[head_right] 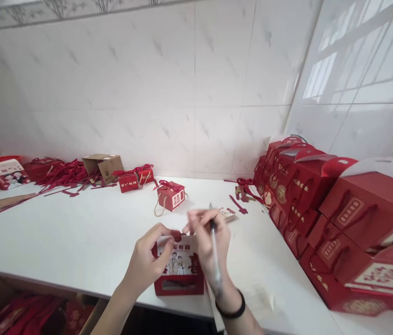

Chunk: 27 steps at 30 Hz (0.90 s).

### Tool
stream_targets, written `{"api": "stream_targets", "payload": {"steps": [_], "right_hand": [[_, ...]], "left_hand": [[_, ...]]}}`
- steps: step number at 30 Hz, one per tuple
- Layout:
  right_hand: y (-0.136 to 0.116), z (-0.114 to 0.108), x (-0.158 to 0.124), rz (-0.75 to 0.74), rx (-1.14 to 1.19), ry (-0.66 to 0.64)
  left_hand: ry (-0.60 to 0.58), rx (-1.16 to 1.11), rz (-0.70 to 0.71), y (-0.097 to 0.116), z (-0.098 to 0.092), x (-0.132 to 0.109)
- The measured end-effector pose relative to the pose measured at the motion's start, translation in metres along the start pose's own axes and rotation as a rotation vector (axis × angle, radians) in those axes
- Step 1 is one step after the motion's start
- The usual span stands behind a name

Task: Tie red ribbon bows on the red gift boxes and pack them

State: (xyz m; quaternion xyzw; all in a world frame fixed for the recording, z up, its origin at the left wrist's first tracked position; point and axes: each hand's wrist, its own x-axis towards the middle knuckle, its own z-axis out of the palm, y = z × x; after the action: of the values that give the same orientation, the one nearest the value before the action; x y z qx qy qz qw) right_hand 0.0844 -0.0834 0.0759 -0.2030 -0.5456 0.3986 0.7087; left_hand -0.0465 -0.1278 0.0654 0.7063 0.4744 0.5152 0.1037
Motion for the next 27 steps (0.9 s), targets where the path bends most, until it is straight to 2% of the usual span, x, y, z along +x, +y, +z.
{"api": "stream_targets", "payload": {"steps": [3, 9, 12, 14, 18, 22, 27], "right_hand": [[-0.011, -0.005, 0.008, -0.022, -0.022, 0.020], [-0.010, -0.021, -0.011, -0.082, -0.438, -0.196], [-0.002, -0.024, -0.022, -0.070, -0.514, -0.277], [0.002, -0.024, -0.024, -0.120, -0.532, -0.312], [0.009, -0.024, -0.023, -0.226, -0.569, -0.341], [0.013, -0.024, -0.023, -0.258, -0.607, -0.322], [0.011, -0.021, -0.025, -0.169, -0.559, -0.303]], "left_hand": [[0.002, -0.005, -0.006, 0.002, 0.000, 0.001], [0.006, -0.039, -0.017, 0.000, 0.003, 0.001], [0.088, -0.083, 0.031, -0.008, 0.005, -0.002], [0.126, -0.091, 0.115, -0.014, 0.006, -0.003], [0.065, 0.004, 0.266, -0.018, 0.006, -0.002], [0.033, 0.032, 0.229, -0.016, 0.007, 0.000], [0.027, 0.051, 0.187, -0.014, 0.006, -0.001]]}}
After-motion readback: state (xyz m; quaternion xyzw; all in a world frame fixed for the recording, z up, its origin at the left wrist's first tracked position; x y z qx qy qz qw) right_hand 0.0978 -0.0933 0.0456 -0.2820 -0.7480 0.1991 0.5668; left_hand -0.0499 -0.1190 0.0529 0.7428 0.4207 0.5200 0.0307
